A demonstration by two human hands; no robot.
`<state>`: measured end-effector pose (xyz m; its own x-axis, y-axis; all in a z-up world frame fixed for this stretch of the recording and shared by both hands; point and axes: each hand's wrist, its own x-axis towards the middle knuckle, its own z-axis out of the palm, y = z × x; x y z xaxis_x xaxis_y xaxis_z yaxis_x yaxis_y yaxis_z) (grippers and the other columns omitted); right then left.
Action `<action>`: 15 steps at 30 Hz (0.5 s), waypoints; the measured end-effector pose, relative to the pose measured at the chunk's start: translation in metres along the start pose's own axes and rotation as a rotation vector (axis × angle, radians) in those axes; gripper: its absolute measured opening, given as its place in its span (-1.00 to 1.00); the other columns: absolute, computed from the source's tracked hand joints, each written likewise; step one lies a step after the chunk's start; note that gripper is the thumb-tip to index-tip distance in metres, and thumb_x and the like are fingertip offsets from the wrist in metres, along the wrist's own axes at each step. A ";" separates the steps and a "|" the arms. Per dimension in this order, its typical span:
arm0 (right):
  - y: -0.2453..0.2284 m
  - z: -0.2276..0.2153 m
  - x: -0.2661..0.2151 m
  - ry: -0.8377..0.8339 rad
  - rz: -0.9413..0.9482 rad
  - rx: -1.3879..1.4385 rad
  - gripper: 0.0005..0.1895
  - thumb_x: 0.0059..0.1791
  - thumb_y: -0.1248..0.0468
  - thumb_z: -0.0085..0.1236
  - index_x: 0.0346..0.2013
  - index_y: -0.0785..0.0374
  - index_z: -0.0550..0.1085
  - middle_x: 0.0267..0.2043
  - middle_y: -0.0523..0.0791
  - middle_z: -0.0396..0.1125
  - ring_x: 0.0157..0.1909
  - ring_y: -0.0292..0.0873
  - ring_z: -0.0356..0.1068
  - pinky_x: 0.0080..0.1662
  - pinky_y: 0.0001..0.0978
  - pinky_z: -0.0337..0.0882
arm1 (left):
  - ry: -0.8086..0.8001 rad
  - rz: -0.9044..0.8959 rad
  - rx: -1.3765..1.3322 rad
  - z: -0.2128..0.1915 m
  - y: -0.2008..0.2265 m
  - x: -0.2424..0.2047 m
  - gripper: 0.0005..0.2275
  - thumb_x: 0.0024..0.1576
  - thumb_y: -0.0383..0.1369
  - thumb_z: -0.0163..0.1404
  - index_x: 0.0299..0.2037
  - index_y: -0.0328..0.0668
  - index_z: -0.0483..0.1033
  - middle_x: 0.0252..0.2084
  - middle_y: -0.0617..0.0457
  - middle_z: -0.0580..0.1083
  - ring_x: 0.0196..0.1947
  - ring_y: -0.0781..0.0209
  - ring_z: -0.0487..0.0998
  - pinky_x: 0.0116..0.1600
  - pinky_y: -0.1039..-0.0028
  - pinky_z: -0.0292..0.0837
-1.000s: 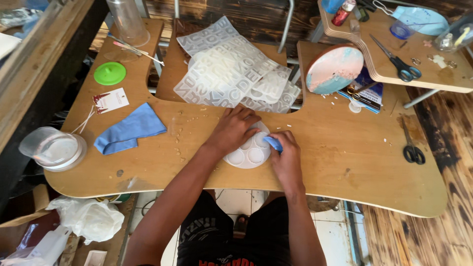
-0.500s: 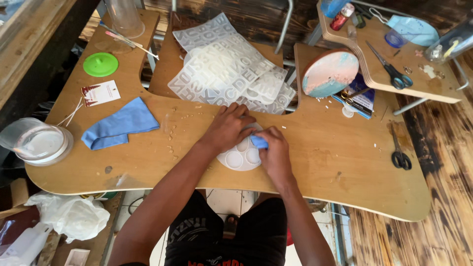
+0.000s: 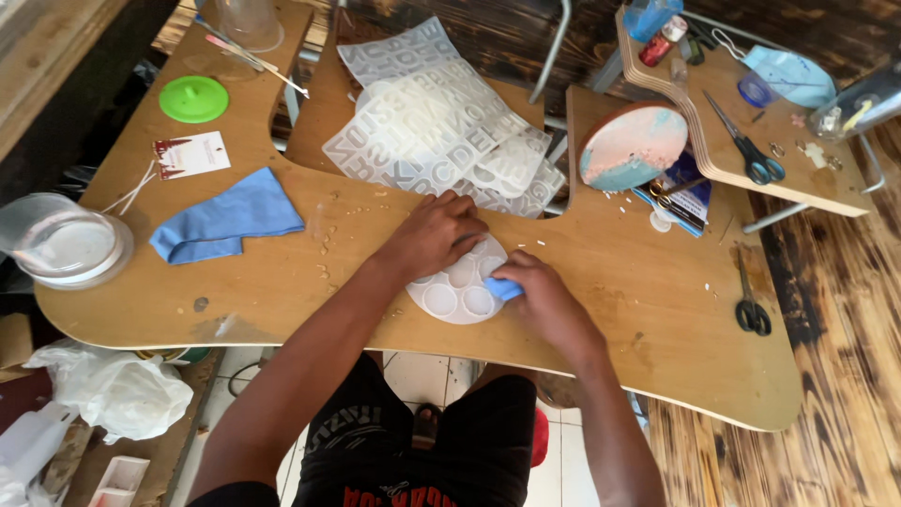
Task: The person wipes a white plastic mold with a blue cloth, cleaning each cavity and the surrounding surface. They repeatedly rub the cloth over the mold's compartments and edges, then set the mold aside.
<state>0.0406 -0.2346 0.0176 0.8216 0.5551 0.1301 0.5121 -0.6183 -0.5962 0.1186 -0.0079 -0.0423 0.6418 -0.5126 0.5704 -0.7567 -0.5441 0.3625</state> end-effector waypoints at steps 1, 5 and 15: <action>0.002 -0.003 0.000 -0.003 0.011 0.067 -0.61 -0.24 0.67 0.02 -0.20 0.35 0.56 -0.24 0.09 0.40 -0.15 0.19 0.43 -0.09 -0.07 0.43 | 0.010 -0.021 -0.069 0.004 -0.004 0.000 -0.92 0.23 -0.26 0.03 -0.23 0.03 0.56 -0.21 0.09 0.40 -0.12 -0.02 0.48 -0.12 0.22 0.37; 0.033 -0.007 0.002 0.156 0.035 0.106 -0.57 -0.27 0.70 0.07 -0.18 0.36 0.55 -0.23 0.12 0.40 -0.12 0.23 0.44 -0.09 -0.04 0.44 | 0.056 -0.104 -0.280 0.005 -0.016 0.008 -0.93 0.25 -0.37 0.01 -0.22 -0.03 0.57 -0.30 0.00 0.48 -0.19 -0.13 0.56 -0.12 0.20 0.47; 0.016 0.034 0.026 0.279 -0.087 -0.251 -0.56 -0.16 0.63 0.02 -0.09 0.25 0.60 -0.16 -0.06 0.46 0.01 0.03 0.45 0.05 -0.23 0.48 | 0.005 -0.085 -0.133 0.006 -0.013 0.004 -0.95 0.23 -0.40 0.03 -0.22 -0.04 0.56 -0.23 0.05 0.50 -0.14 -0.10 0.55 -0.11 0.15 0.48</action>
<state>0.0614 -0.2109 -0.0157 0.7913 0.4602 0.4026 0.5998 -0.7119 -0.3652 0.1320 -0.0069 -0.0490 0.7041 -0.4650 0.5366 -0.7094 -0.4927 0.5039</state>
